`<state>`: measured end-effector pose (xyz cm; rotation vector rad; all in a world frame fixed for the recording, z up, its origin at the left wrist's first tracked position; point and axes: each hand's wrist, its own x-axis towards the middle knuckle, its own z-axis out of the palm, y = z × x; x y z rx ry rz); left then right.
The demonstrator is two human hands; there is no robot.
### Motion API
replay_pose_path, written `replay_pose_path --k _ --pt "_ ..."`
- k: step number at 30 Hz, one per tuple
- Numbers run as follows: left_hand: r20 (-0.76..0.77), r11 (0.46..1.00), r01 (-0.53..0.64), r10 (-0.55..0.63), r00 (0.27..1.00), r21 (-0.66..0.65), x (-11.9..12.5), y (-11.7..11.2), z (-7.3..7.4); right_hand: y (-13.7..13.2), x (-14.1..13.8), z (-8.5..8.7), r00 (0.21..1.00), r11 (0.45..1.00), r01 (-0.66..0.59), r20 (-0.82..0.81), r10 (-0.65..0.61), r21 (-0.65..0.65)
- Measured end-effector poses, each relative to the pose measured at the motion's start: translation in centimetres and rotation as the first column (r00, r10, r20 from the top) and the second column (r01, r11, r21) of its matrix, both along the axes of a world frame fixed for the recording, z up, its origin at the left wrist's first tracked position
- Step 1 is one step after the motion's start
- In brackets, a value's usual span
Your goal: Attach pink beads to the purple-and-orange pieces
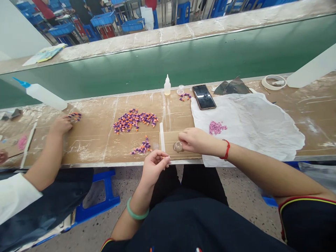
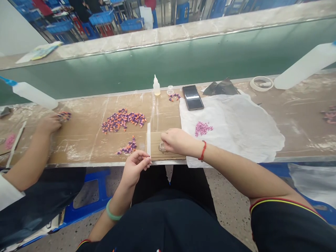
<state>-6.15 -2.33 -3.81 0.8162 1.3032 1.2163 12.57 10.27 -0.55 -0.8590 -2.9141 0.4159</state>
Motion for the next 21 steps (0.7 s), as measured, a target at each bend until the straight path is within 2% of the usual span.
replay_pose_path --k 3,5,6,8,10,12,14,21 --pt "0.062 0.995 -0.060 0.055 0.997 0.074 0.2 0.0 0.4 -0.7 0.3 1.1 0.993 0.995 0.051 -0.100 -0.059 -0.081" --pt "0.100 0.986 -0.085 0.071 0.992 0.141 0.5 0.1 1.0 -1.5 0.3 1.9 0.957 0.949 0.082 -0.243 -0.161 -0.304" --pt "0.112 0.981 -0.090 0.071 0.991 0.171 0.7 0.1 1.4 -2.0 0.3 2.3 0.921 0.888 0.067 -0.314 -0.230 -0.455" --pt "0.121 0.972 -0.085 0.060 0.991 0.217 1.1 0.1 2.3 -3.1 0.3 3.0 0.841 0.712 -0.030 -0.403 -0.361 -0.702" --pt "0.124 0.966 -0.071 0.041 0.991 0.249 1.6 0.0 3.1 -4.1 0.2 3.6 0.784 0.558 -0.131 -0.431 -0.447 -0.819" --pt "0.132 0.960 -0.067 0.032 0.991 0.271 1.9 -0.1 3.7 -4.8 0.1 4.0 0.760 0.493 -0.170 -0.432 -0.486 -0.853" --pt "0.145 0.954 -0.081 0.040 0.989 0.288 2.2 -0.2 4.0 -5.4 0.1 4.4 0.754 0.491 -0.162 -0.428 -0.498 -0.856" --pt "0.176 0.935 -0.106 0.047 0.983 0.338 2.4 -0.3 4.1 -6.0 0.0 5.7 0.772 0.616 -0.101 -0.452 -0.447 -0.781"
